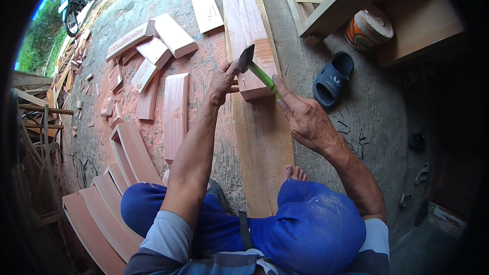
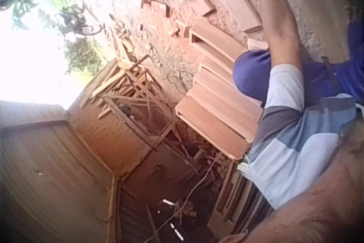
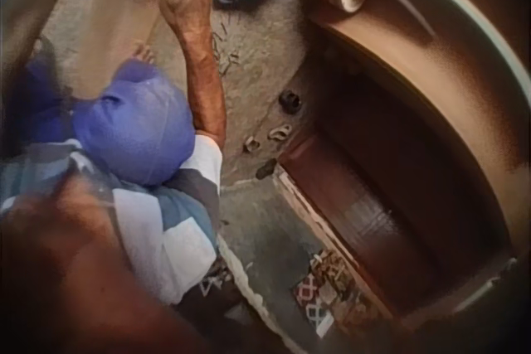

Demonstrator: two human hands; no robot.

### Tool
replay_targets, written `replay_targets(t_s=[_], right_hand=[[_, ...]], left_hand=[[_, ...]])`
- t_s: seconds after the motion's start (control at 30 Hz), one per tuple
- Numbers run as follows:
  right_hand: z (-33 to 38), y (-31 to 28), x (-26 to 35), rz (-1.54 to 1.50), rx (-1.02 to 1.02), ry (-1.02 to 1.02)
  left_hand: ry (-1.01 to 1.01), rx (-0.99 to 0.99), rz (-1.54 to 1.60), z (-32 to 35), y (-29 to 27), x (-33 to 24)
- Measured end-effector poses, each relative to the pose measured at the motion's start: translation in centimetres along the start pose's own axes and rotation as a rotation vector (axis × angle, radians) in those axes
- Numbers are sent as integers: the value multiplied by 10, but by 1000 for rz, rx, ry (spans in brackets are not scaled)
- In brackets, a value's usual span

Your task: The person assembles small wooden boxes by hammering nails into pre-cut wooden pieces. The person sits on the floor, picks up nails, and uses a hammer to fasten the pieces together, occasionally adjusting the wood to align the joints.

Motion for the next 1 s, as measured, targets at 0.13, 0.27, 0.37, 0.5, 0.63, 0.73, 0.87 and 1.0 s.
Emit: replay_targets(t_s=[0.13, 0.27, 0.37, 0.5, 0.63, 0.73, 0.87, 1.0], right_hand=[[-18, -40, 37, -294, -233, 92], [-14, -27, 26, -113, -170, 74], [4, 9, -5, 116, 286, 131], [-39, -59, 59, -293, -271, 75], [-13, -35, 46, -396, -515, 57], [17, 8, 0, 12, 228, 234], [-3, -5, 5, -318, -32, -43], [-11, -24, 25, -519, -283, -103]], left_hand=[[-85, 37, 76, -7, -12, 14], [-83, 28, 87, -4, -6, 11], [-67, 41, 19, -2, 6, 5], [-75, 24, 65, -2, -18, 12], [-64, 45, 70, 3, -13, 10], [-60, 96, 78, -3, 10, 18], [-53, 47, 48, -5, -9, 14], [-32, 23, 67, 4, -13, 11]])
Point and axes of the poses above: each hand's wrist, its own z-axis away from the middle knuckle, its own y-axis out of the palm, x = y × z, the point moved 3 cm from there along -z, towards the middle knuckle, and after that the axes turned 2 degrees about -y, right-handed, at the moved point
